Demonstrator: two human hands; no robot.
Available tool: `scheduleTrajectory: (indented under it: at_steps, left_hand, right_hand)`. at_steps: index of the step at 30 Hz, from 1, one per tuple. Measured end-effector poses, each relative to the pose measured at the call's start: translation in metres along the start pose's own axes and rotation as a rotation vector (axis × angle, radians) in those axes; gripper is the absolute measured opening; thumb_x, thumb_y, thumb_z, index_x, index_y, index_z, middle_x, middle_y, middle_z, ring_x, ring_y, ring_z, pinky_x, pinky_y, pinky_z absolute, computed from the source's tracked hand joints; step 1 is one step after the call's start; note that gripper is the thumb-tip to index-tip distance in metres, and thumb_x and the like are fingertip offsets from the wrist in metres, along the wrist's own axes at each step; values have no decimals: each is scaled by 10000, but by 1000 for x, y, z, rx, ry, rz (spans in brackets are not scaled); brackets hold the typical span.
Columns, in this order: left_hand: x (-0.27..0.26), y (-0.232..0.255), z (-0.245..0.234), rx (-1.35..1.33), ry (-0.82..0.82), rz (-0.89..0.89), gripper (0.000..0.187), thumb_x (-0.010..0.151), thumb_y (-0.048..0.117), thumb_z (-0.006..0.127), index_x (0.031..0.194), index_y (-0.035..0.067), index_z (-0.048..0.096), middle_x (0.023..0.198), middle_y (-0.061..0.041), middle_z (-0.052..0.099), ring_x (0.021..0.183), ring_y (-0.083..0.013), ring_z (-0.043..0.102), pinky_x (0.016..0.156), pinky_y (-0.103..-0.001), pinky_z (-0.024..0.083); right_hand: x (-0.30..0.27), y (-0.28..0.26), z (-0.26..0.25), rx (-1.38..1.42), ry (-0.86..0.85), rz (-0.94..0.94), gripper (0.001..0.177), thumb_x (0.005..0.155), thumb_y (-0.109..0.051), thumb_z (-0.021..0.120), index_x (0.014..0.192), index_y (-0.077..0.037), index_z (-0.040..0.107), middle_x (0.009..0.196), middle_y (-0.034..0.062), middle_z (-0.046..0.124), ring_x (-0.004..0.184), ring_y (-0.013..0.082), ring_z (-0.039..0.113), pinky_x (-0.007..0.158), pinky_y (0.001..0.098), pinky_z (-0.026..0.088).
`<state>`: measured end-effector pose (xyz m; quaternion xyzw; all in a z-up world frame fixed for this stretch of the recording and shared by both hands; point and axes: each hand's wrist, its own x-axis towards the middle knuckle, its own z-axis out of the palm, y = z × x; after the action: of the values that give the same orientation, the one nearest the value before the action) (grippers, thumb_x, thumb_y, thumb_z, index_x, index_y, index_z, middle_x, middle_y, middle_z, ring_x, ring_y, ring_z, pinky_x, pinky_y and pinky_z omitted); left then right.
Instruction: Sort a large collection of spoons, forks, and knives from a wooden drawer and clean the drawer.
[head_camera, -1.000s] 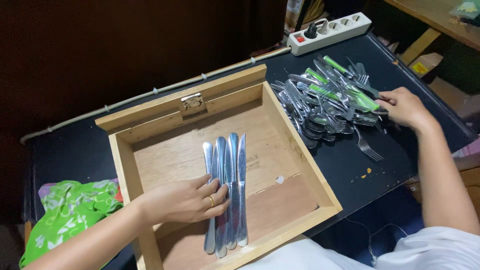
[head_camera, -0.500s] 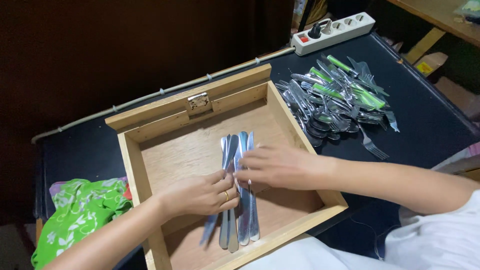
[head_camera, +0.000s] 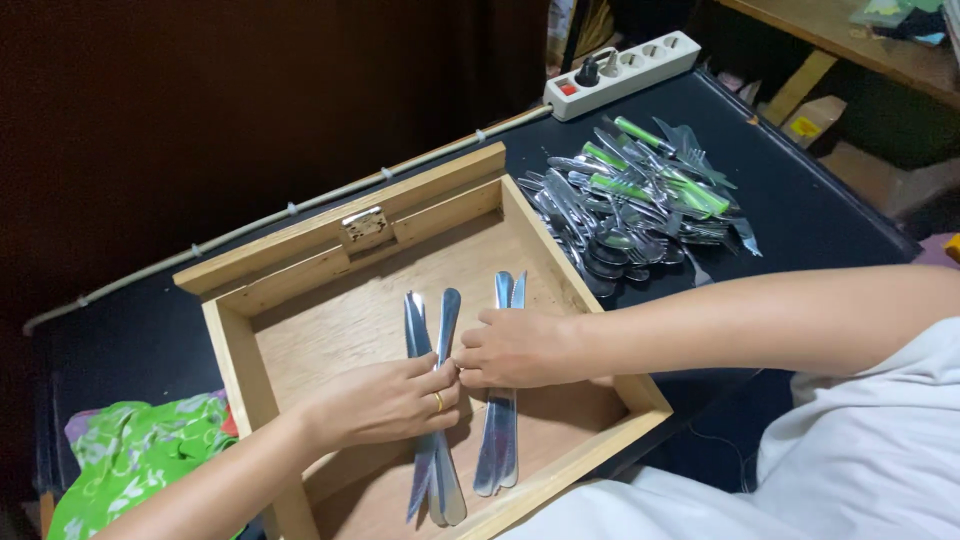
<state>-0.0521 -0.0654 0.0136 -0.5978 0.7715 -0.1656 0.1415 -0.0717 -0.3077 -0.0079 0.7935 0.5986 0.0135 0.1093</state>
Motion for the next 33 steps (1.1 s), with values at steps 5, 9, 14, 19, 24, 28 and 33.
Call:
scheduleTrajectory:
  at_steps: [5, 9, 14, 19, 24, 28, 33]
  left_hand:
    - [3, -1, -3, -83, -100, -4, 157, 907, 207, 588, 988, 83, 538, 1005, -74, 628, 1069, -247, 599, 963, -360, 453]
    - [1, -1, -4, -74, -108, 6, 131, 902, 196, 576, 956, 92, 520, 907, -62, 621, 1069, -268, 608, 1013, -371, 441]
    - [-5, 3, -1, -51, -52, -47, 136, 900, 186, 552, 995, 91, 531, 959, -86, 630, 1068, -281, 615, 1070, -383, 411]
    - [-10, 11, 1, -39, 7, -118, 181, 867, 201, 539, 998, 78, 527, 1031, -110, 642, 1127, -297, 620, 1079, -389, 413]
    - [-17, 5, -4, -65, -59, -23, 213, 897, 192, 552, 1054, 59, 497, 1003, -107, 638, 1121, -316, 628, 1138, -447, 410]
    - [-21, -9, -16, 0, 21, -3, 194, 915, 196, 565, 1040, 71, 486, 1056, -118, 656, 1132, -311, 631, 1114, -443, 423]
    - [-31, -27, -30, 350, 98, -69, 318, 863, 145, 670, 1076, 218, 445, 998, -62, 686, 1049, -275, 685, 1063, -370, 498]
  right_hand:
    - [-1, 3, -17, -47, -103, 9, 264, 836, -251, 638, 1082, -155, 616, 973, -1, 654, 967, 217, 633, 775, 373, 469]
    - [-11, 6, -13, 45, -142, 8, 156, 887, -241, 619, 1027, -173, 623, 914, -13, 661, 923, 233, 646, 807, 382, 468]
    - [-18, 6, -10, 30, 59, -40, 107, 902, -203, 606, 992, -148, 625, 941, 0, 630, 944, 198, 622, 755, 348, 472]
    - [-22, 5, -11, 25, 177, -90, 97, 848, -201, 604, 933, -160, 625, 959, -16, 608, 985, 182, 582, 748, 326, 469]
    - [-31, 3, -23, -109, 124, -163, 88, 939, -203, 578, 1013, -165, 550, 842, 9, 561, 845, 229, 592, 769, 354, 472]
    - [-50, 15, -51, -108, 239, -173, 214, 918, -163, 567, 1124, -158, 510, 878, 14, 557, 816, 213, 593, 753, 342, 464]
    - [-102, 44, -96, -515, 423, -11, 73, 1015, -201, 580, 1070, -209, 532, 825, -19, 552, 787, 145, 622, 676, 253, 534]
